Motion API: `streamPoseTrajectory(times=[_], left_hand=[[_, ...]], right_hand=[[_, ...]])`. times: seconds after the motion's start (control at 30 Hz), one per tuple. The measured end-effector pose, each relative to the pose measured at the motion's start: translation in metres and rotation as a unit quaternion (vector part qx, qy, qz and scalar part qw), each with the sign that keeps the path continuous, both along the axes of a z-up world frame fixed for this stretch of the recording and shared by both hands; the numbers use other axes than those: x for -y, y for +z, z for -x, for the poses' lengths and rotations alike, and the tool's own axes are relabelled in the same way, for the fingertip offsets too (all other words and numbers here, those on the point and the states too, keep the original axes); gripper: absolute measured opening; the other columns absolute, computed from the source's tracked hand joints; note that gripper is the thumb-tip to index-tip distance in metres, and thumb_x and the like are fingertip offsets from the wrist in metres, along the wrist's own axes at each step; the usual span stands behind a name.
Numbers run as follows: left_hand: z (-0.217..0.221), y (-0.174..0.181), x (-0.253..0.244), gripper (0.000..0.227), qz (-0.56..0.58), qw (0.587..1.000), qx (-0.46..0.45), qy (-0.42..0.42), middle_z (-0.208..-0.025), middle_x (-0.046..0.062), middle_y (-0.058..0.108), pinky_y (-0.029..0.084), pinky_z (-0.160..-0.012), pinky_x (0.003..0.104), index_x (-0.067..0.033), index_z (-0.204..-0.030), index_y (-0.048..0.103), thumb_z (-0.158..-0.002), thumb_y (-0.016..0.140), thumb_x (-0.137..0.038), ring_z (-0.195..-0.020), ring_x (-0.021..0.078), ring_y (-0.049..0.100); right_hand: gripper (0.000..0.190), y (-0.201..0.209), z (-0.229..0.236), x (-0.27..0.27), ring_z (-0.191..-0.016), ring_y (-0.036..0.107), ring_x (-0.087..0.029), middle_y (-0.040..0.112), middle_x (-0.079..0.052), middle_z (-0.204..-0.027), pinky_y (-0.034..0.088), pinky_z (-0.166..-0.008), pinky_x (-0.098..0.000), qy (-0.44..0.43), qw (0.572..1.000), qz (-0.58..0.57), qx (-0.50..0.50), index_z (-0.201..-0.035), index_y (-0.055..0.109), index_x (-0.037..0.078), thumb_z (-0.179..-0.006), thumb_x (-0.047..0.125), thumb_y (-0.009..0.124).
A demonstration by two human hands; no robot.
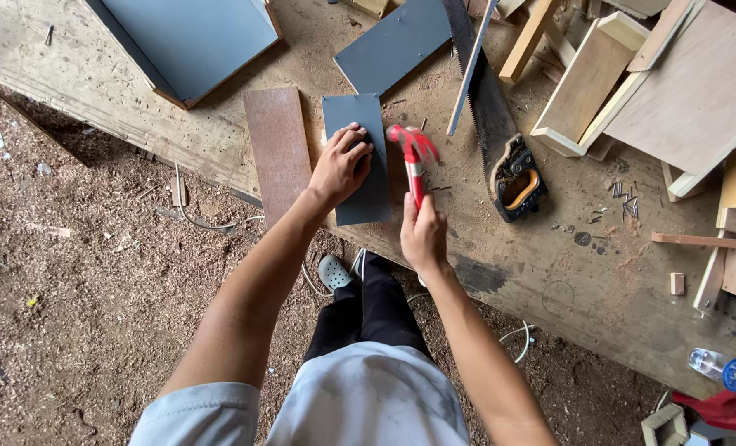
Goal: The person assembles a small wooden box by fitting side panels into grooves and securing them with a hammer and nails. They then attach a lid to the box and continue hammering nails into separate wooden pieces on the workbench.
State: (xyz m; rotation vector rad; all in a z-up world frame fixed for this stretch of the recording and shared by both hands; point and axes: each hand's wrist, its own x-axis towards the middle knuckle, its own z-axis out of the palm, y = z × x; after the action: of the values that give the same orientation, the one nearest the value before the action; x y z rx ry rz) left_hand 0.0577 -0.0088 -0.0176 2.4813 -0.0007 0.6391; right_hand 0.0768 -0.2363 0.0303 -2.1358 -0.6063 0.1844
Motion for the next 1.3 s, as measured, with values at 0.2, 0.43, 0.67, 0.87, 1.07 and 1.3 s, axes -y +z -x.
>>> streamPoseTrajectory(times=[0.2,0.43,0.67,0.87,1.07,1.3], left_hand=[[0.006,0.003,0.008,0.033,-0.025,0.997,-0.051,0.051,-0.138,0.020,0.054,0.038,-0.119,0.051,-0.0050,-0.119,0.064,-0.090,0.076,-0.014,-0.139,0.0403,0.046],[0.013,0.002,0.021,0.059,0.057,0.985,-0.031,0.162,-0.145,0.027,0.039,0.031,-0.116,0.059,-0.0071,-0.132,0.053,-0.084,0.084,-0.021,-0.136,0.0480,0.034],[0.013,0.002,0.031,0.045,0.099,0.977,-0.004,0.189,-0.144,0.021,0.044,0.034,-0.117,0.055,-0.0107,-0.122,0.061,-0.083,0.084,-0.013,-0.137,0.0436,0.038],[0.012,0.003,0.032,0.039,0.016,0.981,-0.051,0.189,-0.150,0.018,0.042,0.026,-0.119,0.056,-0.0152,-0.124,0.061,-0.091,0.077,-0.026,-0.146,0.0411,0.033],[0.008,-0.001,0.033,0.045,-0.103,0.974,-0.140,0.146,-0.165,0.018,0.029,0.018,-0.126,0.059,-0.0123,-0.140,0.054,-0.098,0.063,-0.028,-0.155,0.0350,0.029],[0.004,0.003,0.037,0.053,-0.074,0.973,-0.167,0.142,-0.162,0.023,0.031,0.018,-0.117,0.064,-0.0100,-0.148,0.048,-0.100,0.054,-0.030,-0.148,0.0411,0.031]], right_hand=[[0.035,-0.019,0.010,0.006,-0.045,0.057,-0.023,0.054,-0.009,-0.055,0.039,-0.042,-0.0398,-0.025,0.999,0.007,-0.025,-0.089,0.056,0.003,-0.111,0.030,0.049],[0.029,-0.031,0.002,-0.002,-0.045,0.059,-0.016,0.063,-0.007,-0.060,0.046,-0.042,-0.0342,-0.102,0.985,-0.024,-0.136,-0.086,0.060,0.004,-0.097,0.028,0.073],[0.032,-0.036,-0.011,-0.022,-0.043,0.057,-0.012,0.065,-0.006,-0.069,0.046,-0.036,-0.0296,-0.129,0.952,-0.084,-0.263,-0.091,0.054,0.001,-0.088,0.017,0.082],[0.029,-0.046,-0.013,-0.021,-0.043,0.058,-0.011,0.066,-0.006,-0.073,0.047,-0.036,-0.0283,-0.147,0.948,-0.107,-0.262,-0.093,0.054,0.003,-0.087,0.014,0.081],[0.028,-0.044,-0.018,-0.018,-0.042,0.056,-0.012,0.062,-0.006,-0.068,0.045,-0.036,-0.0285,-0.125,0.945,-0.095,-0.288,-0.092,0.055,0.003,-0.089,0.013,0.080],[0.030,-0.034,-0.018,-0.013,-0.040,0.056,-0.015,0.059,-0.006,-0.060,0.045,-0.036,-0.0314,-0.120,0.948,-0.064,-0.288,-0.090,0.056,0.003,-0.098,0.028,0.071]])
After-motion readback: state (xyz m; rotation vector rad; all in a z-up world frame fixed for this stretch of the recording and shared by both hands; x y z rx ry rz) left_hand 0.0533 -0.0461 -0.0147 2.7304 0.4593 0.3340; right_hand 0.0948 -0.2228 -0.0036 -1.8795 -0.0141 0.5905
